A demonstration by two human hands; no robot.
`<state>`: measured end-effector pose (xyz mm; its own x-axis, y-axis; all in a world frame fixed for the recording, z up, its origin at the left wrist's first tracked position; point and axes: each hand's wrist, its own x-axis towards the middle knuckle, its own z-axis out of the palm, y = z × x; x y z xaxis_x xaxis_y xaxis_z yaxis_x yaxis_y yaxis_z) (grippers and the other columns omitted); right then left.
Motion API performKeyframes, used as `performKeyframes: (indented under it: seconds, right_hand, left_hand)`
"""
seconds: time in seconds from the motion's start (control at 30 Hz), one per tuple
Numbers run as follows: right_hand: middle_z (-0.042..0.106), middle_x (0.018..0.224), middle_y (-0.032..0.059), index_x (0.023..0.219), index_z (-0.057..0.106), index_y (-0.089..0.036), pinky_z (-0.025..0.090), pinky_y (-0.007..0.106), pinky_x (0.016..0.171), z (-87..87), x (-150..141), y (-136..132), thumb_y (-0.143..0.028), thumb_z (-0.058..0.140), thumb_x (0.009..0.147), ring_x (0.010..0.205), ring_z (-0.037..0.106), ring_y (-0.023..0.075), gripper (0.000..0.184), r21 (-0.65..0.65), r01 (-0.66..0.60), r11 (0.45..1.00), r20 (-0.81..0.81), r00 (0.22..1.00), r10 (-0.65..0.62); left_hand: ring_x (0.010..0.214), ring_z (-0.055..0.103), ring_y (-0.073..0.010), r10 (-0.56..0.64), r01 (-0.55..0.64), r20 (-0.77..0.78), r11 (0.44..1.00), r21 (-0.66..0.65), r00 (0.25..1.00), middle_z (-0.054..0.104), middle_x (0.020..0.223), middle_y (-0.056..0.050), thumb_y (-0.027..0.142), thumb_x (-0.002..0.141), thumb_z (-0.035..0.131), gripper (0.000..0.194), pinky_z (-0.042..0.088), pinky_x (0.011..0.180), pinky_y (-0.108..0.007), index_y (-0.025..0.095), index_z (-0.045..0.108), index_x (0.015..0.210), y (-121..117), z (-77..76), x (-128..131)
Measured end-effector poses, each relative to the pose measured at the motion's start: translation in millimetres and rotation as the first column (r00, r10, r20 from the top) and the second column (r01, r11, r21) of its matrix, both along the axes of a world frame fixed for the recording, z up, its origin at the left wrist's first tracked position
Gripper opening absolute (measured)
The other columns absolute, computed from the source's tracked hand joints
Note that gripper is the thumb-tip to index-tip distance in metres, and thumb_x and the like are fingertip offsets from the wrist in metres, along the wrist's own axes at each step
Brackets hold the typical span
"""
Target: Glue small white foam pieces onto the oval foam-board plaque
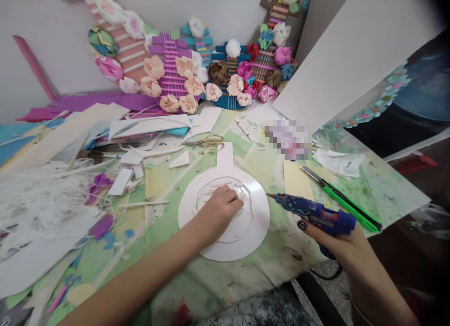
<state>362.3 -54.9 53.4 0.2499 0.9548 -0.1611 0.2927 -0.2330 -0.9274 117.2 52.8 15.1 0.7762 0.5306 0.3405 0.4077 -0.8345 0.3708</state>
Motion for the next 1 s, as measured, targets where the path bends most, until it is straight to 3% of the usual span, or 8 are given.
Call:
performKeyframes:
  seconds: [0.3,0.57,0.67,0.8,0.87,0.93,1.0]
  right_hand:
    - [0.073,0.082,0.0053,0.092,0.072,-0.020,0.058,0.033,0.067,0.3,1,-3,-0.035,0.071,0.069,0.075,0.068,0.0235,0.027,0.003,-0.038,0.999,0.007,0.999,0.038]
    - [0.073,0.080,0.0049,0.089,0.073,-0.020,0.058,0.030,0.066,2.5,-4,-2,-0.034,0.073,0.068,0.074,0.068,0.0223,0.025,0.012,-0.028,1.000,-0.032,0.999,0.028]
    - [0.074,0.081,0.0048,0.089,0.073,-0.020,0.058,0.030,0.066,3.3,-4,-2,-0.034,0.073,0.067,0.074,0.068,0.0227,0.026,0.012,-0.022,1.000,-0.025,0.999,0.023]
    - [0.074,0.082,0.0050,0.090,0.073,-0.019,0.058,0.030,0.067,3.4,-6,-1,-0.034,0.074,0.067,0.074,0.068,0.0231,0.028,0.011,-0.012,1.000,-0.010,1.000,0.012]
    - [0.074,0.081,0.0052,0.089,0.073,-0.019,0.058,0.030,0.065,0.4,-7,0,-0.036,0.073,0.067,0.072,0.068,0.0233,0.028,0.015,-0.017,1.000,0.022,1.000,0.017]
    - [0.073,0.078,0.0050,0.085,0.073,-0.020,0.058,0.031,0.062,-6.5,-8,3,-0.037,0.073,0.066,0.069,0.068,0.0234,0.025,0.019,-0.039,0.999,0.078,0.996,0.038]
    - [0.073,0.074,0.0047,0.080,0.072,-0.020,0.058,0.031,0.060,-16.6,-9,9,-0.036,0.073,0.065,0.066,0.068,0.0233,0.022,0.051,-0.071,0.996,0.159,0.985,0.062]
  left_hand:
    - [0.084,0.046,-0.0202,-0.007,0.015,-0.113,0.998,0.066,0.994,0.057,0.084,-0.010,0.011,0.089,0.042,0.023,0.043,0.074,-0.035,0.013,0.061,0.078,-5,3.5,6]
    - [0.084,0.043,-0.0201,-0.001,0.016,-0.142,0.994,0.104,0.990,0.056,0.083,-0.011,0.013,0.090,0.042,0.027,0.043,0.072,-0.034,0.012,0.065,0.076,-3,7.0,4]
    - [0.085,0.045,-0.0207,0.011,0.002,-0.116,0.993,0.114,0.993,0.056,0.085,-0.011,0.013,0.090,0.042,0.025,0.044,0.072,-0.035,0.014,0.067,0.086,-3,5.3,1]
    - [0.091,0.049,-0.0208,0.009,-0.011,0.022,0.996,0.088,1.000,0.060,0.095,-0.010,0.012,0.088,0.042,0.032,0.044,0.081,-0.040,0.020,0.059,0.114,-5,14.5,-21]
    - [0.096,0.052,-0.0203,0.113,-0.118,0.093,0.991,0.058,0.989,0.062,0.100,-0.009,0.012,0.088,0.042,0.033,0.045,0.084,-0.038,0.022,0.059,0.114,-9,24.2,-47]
    - [0.095,0.056,-0.0189,0.311,-0.314,0.086,0.949,0.023,0.947,0.063,0.101,-0.007,0.016,0.088,0.044,0.028,0.047,0.082,-0.034,0.024,0.060,0.109,-18,34.6,-84]
    - [0.089,0.060,-0.0177,0.578,-0.579,0.054,0.815,0.012,0.814,0.065,0.099,-0.001,0.023,0.088,0.046,0.025,0.049,0.080,-0.032,0.028,0.059,0.108,-33,42.9,-127]
